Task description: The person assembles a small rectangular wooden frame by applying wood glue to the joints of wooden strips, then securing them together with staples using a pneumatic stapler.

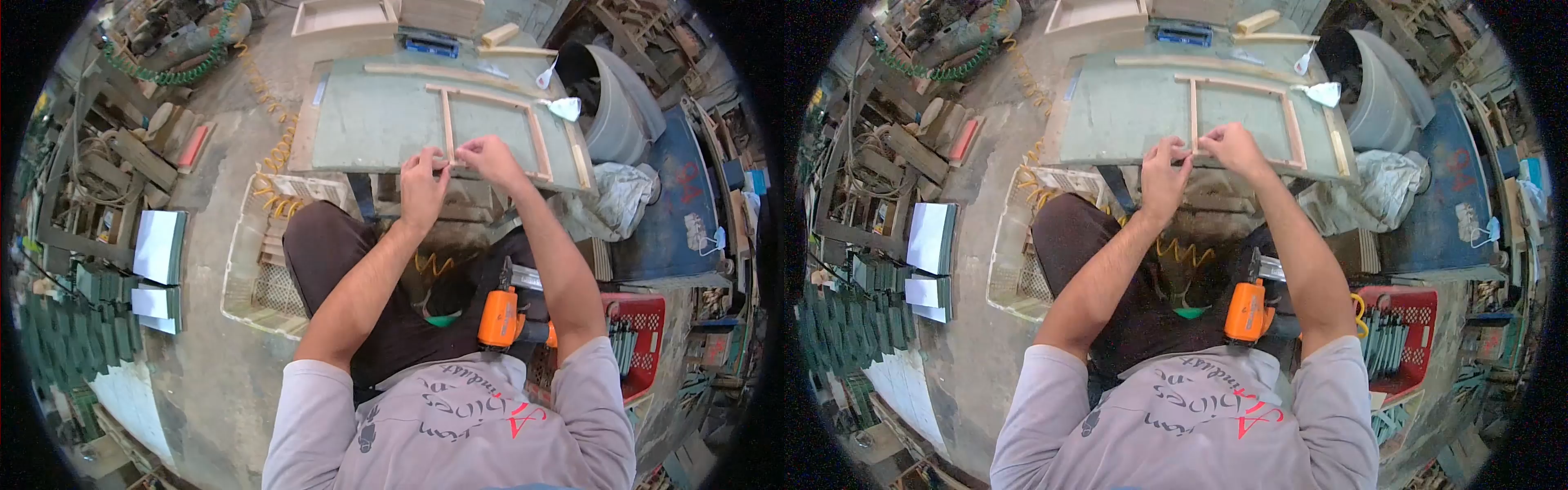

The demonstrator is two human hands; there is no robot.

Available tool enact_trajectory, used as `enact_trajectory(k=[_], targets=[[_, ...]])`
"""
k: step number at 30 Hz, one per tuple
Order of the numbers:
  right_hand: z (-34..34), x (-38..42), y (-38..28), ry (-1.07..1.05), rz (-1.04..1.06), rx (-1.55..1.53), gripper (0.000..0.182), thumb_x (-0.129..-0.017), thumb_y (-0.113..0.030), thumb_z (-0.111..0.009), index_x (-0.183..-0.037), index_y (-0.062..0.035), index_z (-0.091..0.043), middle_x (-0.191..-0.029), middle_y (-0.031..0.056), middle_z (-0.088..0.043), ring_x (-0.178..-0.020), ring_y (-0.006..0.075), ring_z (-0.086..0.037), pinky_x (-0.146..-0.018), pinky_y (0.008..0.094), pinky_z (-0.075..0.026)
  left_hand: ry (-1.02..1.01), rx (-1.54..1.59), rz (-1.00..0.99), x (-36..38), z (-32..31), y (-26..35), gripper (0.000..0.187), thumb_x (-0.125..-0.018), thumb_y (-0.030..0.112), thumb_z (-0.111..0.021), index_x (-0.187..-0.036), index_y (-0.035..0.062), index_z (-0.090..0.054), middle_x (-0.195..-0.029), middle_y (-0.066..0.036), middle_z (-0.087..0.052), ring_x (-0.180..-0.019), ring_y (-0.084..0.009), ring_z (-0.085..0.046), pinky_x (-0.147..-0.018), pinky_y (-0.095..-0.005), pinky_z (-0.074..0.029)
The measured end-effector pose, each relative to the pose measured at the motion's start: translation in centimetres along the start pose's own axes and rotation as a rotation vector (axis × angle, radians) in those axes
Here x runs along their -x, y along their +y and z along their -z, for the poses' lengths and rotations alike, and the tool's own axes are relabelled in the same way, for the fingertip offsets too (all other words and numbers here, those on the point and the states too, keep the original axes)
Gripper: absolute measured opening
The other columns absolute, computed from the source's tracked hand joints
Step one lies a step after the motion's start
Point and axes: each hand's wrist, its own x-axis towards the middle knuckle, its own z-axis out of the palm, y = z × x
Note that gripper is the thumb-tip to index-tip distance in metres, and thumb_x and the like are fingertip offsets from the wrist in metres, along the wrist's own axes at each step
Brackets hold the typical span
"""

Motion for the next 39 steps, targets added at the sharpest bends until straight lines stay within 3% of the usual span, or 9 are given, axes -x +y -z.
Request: enact_trajectory(k=[12, 27, 39], targets=[[-0.3, -0.9, 0.0, -0.063, 0.0, -0.121, 0.029, -0.079, -0.026, -0.073, -0.091, 0.0006, -0.073, -0.079, 0.0127, -0.071, -0.072, 0.0166, -0.066, -0.069, 0.0317, -0.052, -0.012, -0.003, 0.011, -0.1, -0.1, 0.0, 0.027, -0.079, 0.007, -0.069, -0.102, 0.0047, -0.053, -0.083, -0.007, -0.07, -0.089, -0.0277, -0.063, -0.085, -0.0415, -0.043], [-0.5, -1.5, 0.0, -0.048, -0.015, 0.001, 0.025, -0.077, -0.025, -0.073, -0.089, -0.0026, -0.073, -0.082, 0.0141, -0.071, -0.077, 0.021, -0.068, -0.074, 0.0337, -0.052, -0.022, -0.022, -0.003, -0.3, -0.1, -0.2, 0.026, -0.078, 0.008, -0.069, -0.099, 0.0056, -0.054, -0.081, -0.006, -0.069, -0.088, -0.0253, -0.064, -0.087, -0.0398, -0.042], [-0.8, -1.4, 0.3, 0.02, -0.022, -0.033, 0.04, -0.073, -0.025, -0.077, -0.101, -0.0014, -0.064, -0.091, 0.0167, -0.069, -0.085, 0.0251, -0.067, -0.076, 0.0359, -0.052, -0.062, -0.033, 0.016, -0.5, 0.1, 0.0, 0.036, -0.077, 0.007, -0.07, -0.11, 0.0067, -0.055, -0.086, -0.007, -0.069, -0.096, -0.0283, -0.061, -0.091, -0.0418, -0.04]])
